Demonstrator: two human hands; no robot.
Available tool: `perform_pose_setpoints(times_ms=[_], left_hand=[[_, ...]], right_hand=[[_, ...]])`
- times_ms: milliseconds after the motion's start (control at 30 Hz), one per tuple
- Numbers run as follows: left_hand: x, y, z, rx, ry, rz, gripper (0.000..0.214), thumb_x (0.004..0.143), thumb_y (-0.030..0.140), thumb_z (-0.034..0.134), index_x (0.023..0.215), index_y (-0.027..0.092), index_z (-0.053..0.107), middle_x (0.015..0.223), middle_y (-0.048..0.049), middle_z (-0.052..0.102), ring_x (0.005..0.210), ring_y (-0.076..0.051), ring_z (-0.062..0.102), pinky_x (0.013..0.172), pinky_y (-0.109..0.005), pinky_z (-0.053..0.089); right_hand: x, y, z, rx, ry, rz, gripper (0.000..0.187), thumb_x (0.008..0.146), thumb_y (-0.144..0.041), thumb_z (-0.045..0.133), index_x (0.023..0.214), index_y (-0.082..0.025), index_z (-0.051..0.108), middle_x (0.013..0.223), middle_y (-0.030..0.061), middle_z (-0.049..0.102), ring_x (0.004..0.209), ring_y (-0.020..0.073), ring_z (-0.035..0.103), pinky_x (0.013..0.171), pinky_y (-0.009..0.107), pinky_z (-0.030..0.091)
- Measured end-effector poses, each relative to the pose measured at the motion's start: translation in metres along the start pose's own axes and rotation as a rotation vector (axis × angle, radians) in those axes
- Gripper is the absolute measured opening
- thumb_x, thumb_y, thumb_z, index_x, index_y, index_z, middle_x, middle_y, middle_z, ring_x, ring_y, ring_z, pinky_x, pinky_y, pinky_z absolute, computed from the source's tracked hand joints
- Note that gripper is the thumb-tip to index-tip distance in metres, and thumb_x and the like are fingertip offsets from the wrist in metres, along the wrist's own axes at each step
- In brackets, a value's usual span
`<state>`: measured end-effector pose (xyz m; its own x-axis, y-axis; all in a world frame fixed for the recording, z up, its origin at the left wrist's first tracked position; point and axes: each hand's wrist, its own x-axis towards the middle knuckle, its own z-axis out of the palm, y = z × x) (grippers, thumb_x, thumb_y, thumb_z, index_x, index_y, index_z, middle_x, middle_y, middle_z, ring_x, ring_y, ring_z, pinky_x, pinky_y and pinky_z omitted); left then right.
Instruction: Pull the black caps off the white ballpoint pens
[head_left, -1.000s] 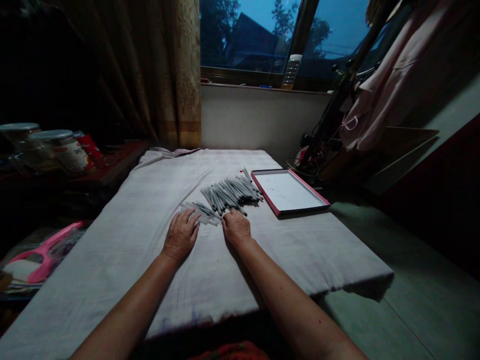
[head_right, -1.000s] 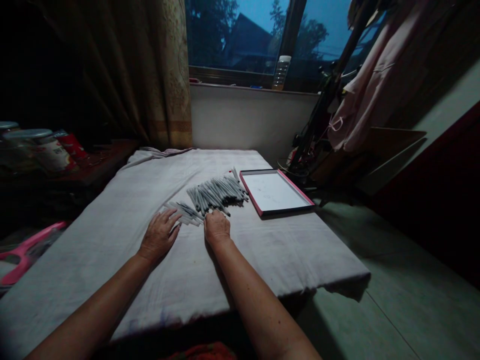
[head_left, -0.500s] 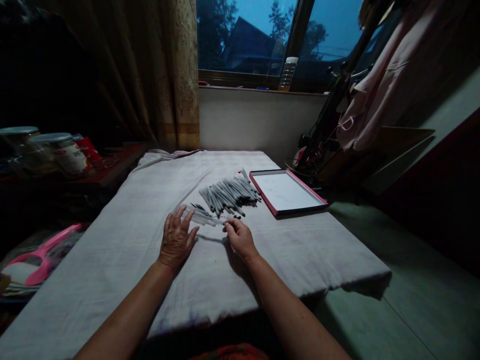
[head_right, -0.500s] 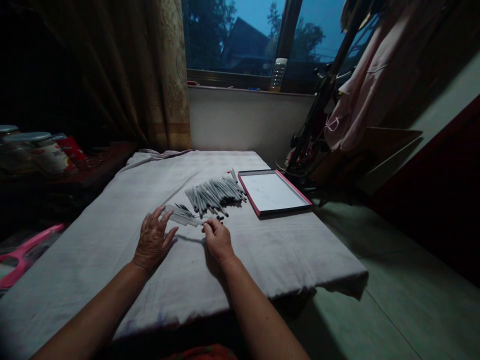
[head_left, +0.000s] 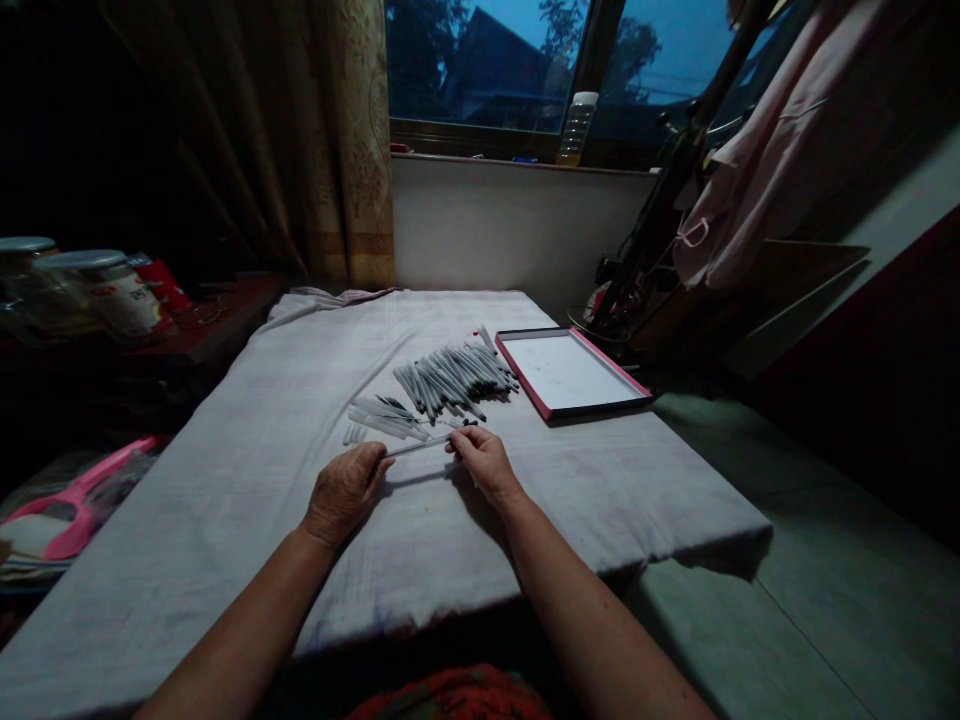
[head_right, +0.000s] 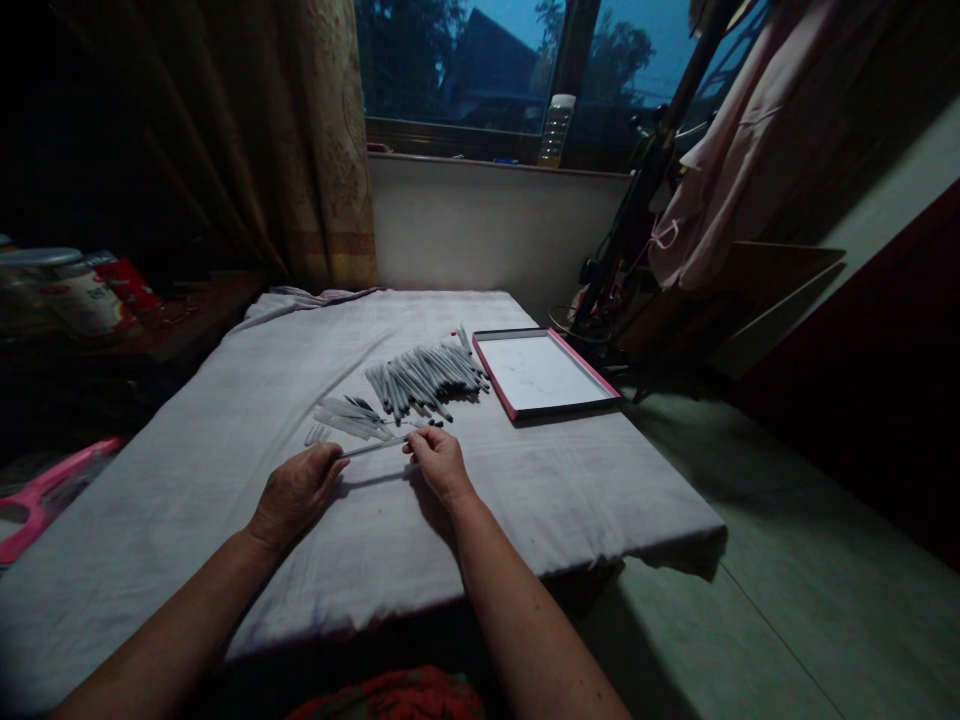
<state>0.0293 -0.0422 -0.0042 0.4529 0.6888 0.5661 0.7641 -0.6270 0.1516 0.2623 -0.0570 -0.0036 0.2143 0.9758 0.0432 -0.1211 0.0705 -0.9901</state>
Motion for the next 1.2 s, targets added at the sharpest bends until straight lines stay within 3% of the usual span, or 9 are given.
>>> perform_pose_setpoints(times_ms=[300,400,600,833,1033,1200], left_hand=[[0.0017,0.0006,-0.0029,-0.024,-0.061,-0.035,0.044,0.104,0.047,0.029,0.085,0.023,0.06,0.076,-0.0017,0.066,0.071,-0.017,0.062,0.066,-0.028,0.044],[0.002,0.002,-0.0045,-0.034,-0.072,-0.043,0.043,0.104,0.046,0.029,0.085,0.023,0.06,0.077,-0.0018,0.066,0.071,-0.017,0.061,0.066,-0.028,0.044],[0.0026,0.0038,-0.0062,-0.053,-0.086,-0.045,0.042,0.103,0.047,0.031,0.087,0.023,0.061,0.076,-0.0016,0.064,0.07,-0.016,0.06,0.067,-0.028,0.044],[0.0026,0.0034,-0.006,-0.058,-0.082,-0.036,0.043,0.103,0.047,0.03,0.086,0.022,0.061,0.076,-0.0021,0.065,0.07,-0.017,0.061,0.067,-0.028,0.045],[0.0027,0.0048,-0.0059,-0.049,-0.077,-0.028,0.045,0.104,0.048,0.028,0.085,0.022,0.059,0.075,-0.0026,0.065,0.07,-0.017,0.061,0.067,-0.028,0.044],[0.003,0.0048,-0.0058,-0.046,-0.094,-0.029,0.045,0.104,0.048,0.028,0.084,0.022,0.059,0.075,-0.0025,0.064,0.07,-0.017,0.06,0.066,-0.028,0.043]], right_hand=[[0.0035,0.0037,-0.0045,0.011,-0.012,-0.074,0.025,0.064,-0.037,0.075,0.083,-0.021,0.079,0.077,0.002,0.074,0.067,0.015,0.061,0.068,0.03,0.052],[0.0037,0.0032,-0.0046,-0.021,0.023,-0.053,0.031,0.066,-0.045,0.076,0.084,-0.02,0.078,0.077,0.003,0.074,0.065,0.0154,0.062,0.065,0.029,0.052],[0.0017,0.0002,-0.0061,-0.098,0.024,-0.023,0.037,0.069,-0.054,0.074,0.065,-0.018,0.07,0.059,0.0008,0.067,0.05,0.0111,0.053,0.051,0.024,0.043],[0.0026,-0.002,-0.0057,-0.059,0.002,-0.012,0.038,0.062,-0.05,0.078,0.083,-0.019,0.075,0.071,0.0016,0.072,0.06,0.0138,0.061,0.059,0.027,0.05],[0.0012,-0.0023,-0.0052,-0.127,0.001,0.008,0.04,0.069,-0.059,0.071,0.067,-0.018,0.068,0.063,0.0018,0.068,0.05,0.0112,0.054,0.05,0.024,0.042],[0.001,-0.0058,-0.007,-0.063,-0.045,0.029,0.038,0.062,-0.051,0.077,0.08,-0.018,0.074,0.073,0.0026,0.073,0.061,0.0134,0.06,0.054,0.024,0.046]])
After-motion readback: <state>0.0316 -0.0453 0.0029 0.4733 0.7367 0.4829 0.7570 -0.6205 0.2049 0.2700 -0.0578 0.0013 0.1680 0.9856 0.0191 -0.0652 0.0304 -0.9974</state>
